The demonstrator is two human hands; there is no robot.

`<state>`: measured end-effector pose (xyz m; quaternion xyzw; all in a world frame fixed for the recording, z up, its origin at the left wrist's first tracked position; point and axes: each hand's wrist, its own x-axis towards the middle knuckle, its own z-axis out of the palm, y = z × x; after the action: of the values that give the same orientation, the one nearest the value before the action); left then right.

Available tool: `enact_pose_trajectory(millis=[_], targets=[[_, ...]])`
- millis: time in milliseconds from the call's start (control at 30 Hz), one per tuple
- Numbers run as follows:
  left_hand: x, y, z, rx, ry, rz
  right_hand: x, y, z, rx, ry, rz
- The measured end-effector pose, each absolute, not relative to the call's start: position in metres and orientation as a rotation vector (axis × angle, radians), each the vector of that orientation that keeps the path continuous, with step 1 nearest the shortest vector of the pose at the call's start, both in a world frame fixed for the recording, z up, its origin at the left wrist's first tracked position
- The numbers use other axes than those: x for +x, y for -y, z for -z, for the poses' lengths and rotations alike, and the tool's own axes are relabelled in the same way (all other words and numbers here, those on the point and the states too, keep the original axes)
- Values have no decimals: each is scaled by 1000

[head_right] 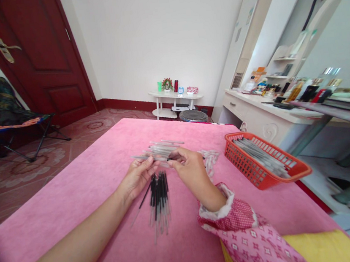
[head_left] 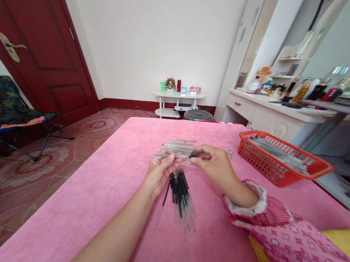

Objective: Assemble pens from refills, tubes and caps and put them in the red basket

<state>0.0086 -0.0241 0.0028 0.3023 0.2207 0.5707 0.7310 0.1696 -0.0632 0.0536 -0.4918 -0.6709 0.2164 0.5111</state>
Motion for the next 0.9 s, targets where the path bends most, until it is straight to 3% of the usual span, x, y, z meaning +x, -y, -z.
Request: enact_pose_trajectory(millis=[567, 900], targets=[[12, 32, -8, 794, -464, -1275, 169, 63, -44, -1216, 1603, -613], [10, 29, -4, 817, -474, -1266, 171, 61, -35, -1272, 1772, -514]])
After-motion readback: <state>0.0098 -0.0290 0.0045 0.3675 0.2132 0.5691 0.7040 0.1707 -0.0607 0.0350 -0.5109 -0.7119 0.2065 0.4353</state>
